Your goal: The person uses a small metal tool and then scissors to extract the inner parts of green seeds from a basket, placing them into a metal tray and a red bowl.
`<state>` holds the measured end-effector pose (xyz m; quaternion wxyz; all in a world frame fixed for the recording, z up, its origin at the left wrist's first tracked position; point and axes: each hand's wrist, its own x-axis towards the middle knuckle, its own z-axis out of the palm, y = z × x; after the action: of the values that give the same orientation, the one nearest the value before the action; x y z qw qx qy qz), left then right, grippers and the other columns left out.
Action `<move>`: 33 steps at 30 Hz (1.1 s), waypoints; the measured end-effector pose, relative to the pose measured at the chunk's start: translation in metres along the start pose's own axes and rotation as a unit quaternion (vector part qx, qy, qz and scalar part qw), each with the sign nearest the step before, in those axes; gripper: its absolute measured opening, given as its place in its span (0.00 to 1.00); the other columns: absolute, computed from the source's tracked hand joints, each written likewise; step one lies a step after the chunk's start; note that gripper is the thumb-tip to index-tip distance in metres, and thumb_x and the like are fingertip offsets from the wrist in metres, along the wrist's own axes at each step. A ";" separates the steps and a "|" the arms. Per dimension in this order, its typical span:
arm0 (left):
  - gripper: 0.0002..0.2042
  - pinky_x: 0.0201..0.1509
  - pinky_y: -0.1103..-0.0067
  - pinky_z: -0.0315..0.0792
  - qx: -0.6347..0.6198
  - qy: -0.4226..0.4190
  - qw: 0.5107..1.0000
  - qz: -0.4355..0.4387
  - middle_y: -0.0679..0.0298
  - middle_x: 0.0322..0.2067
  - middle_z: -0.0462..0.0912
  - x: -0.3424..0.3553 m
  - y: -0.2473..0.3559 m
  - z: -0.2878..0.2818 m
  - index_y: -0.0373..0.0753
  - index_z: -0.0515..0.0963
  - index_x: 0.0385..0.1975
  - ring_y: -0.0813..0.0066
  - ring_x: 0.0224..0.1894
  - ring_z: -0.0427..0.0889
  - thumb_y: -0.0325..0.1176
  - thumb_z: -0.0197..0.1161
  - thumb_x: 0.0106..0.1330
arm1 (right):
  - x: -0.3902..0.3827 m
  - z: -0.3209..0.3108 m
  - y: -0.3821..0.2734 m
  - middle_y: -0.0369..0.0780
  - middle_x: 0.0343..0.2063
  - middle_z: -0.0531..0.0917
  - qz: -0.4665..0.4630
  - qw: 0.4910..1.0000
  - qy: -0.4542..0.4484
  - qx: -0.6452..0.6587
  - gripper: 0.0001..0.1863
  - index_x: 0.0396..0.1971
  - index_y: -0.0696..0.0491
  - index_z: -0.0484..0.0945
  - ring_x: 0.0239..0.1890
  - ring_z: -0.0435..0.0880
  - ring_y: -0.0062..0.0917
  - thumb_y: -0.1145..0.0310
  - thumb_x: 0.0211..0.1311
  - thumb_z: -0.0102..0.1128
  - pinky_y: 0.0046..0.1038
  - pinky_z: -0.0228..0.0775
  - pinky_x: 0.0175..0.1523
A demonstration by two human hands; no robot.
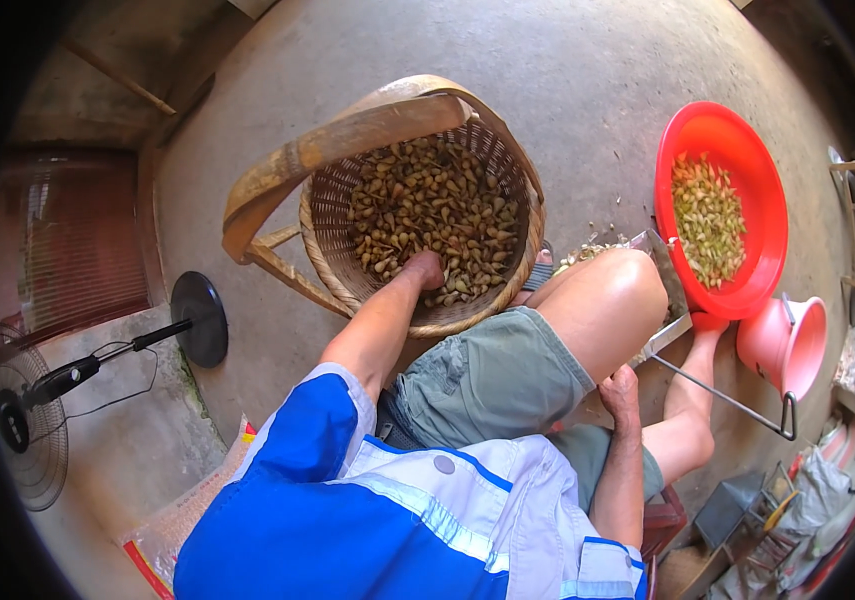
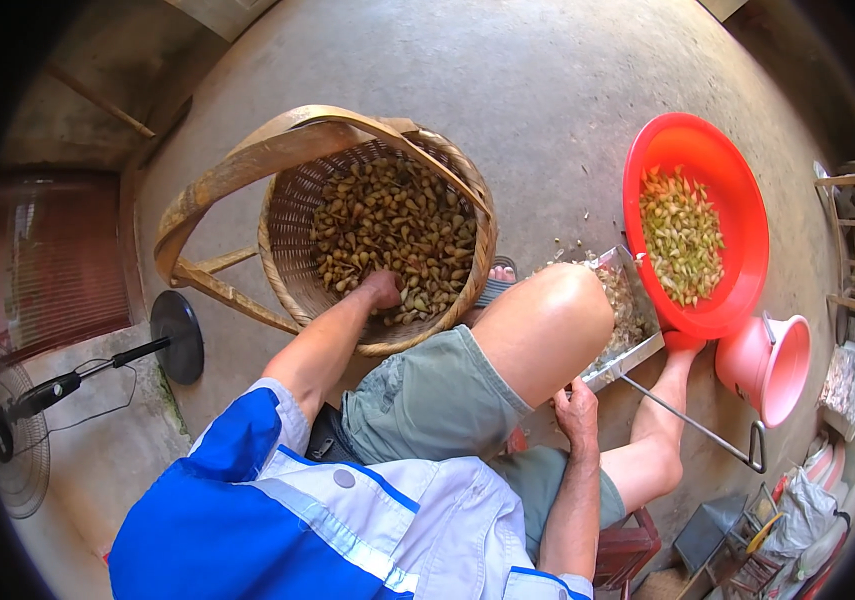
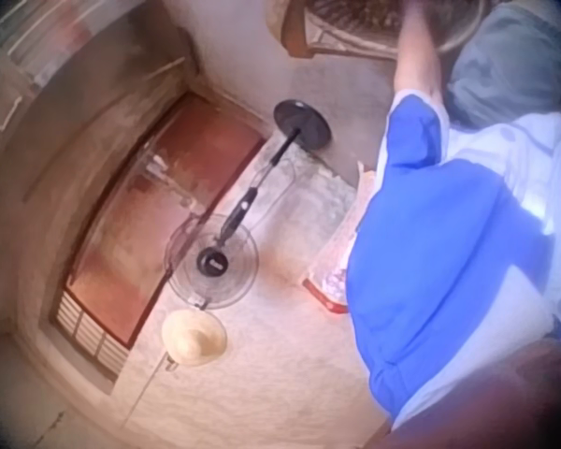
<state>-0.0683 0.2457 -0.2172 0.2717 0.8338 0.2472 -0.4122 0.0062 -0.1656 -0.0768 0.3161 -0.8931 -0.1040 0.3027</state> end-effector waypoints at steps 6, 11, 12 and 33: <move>0.15 0.52 0.69 0.72 -0.020 0.000 0.999 -0.028 0.53 0.44 0.81 0.014 -0.008 0.015 0.39 0.82 0.38 0.55 0.49 0.78 0.34 0.60 0.50 | 0.003 0.004 0.000 0.47 0.25 0.82 -0.021 1.000 0.010 -0.006 0.11 0.38 0.58 0.77 0.27 0.83 0.32 0.68 0.59 0.56 0.30 0.74 0.35; 0.17 0.52 0.69 0.72 -0.055 0.018 0.998 0.004 0.52 0.45 0.80 -0.001 0.002 0.005 0.39 0.81 0.41 0.55 0.49 0.78 0.35 0.62 0.49 | 0.003 0.004 0.003 0.47 0.23 0.82 -0.016 1.000 0.012 -0.010 0.11 0.37 0.59 0.77 0.26 0.83 0.31 0.68 0.59 0.56 0.30 0.73 0.35; 0.17 0.52 0.69 0.72 -0.054 0.017 0.998 0.003 0.52 0.44 0.80 -0.004 0.002 0.004 0.38 0.80 0.41 0.55 0.49 0.78 0.36 0.62 0.49 | 0.004 0.004 0.002 0.46 0.23 0.82 -0.016 1.000 0.007 -0.007 0.11 0.37 0.59 0.77 0.26 0.83 0.31 0.68 0.59 0.56 0.30 0.73 0.35; 0.14 0.47 0.78 0.77 -0.630 0.011 0.654 0.420 0.57 0.46 0.78 -0.235 0.194 -0.119 0.36 0.71 0.49 0.71 0.42 0.81 0.21 0.56 0.64 | -0.016 -0.030 -0.044 0.37 0.31 0.82 -0.030 0.920 0.071 0.384 0.12 0.45 0.61 0.74 0.27 0.78 0.15 0.72 0.63 0.56 0.17 0.73 0.33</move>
<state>-0.0051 0.1378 0.0857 0.8728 0.4824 0.0742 0.0099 0.0122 -0.1527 -0.0229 0.6505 -0.7184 0.0160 0.2457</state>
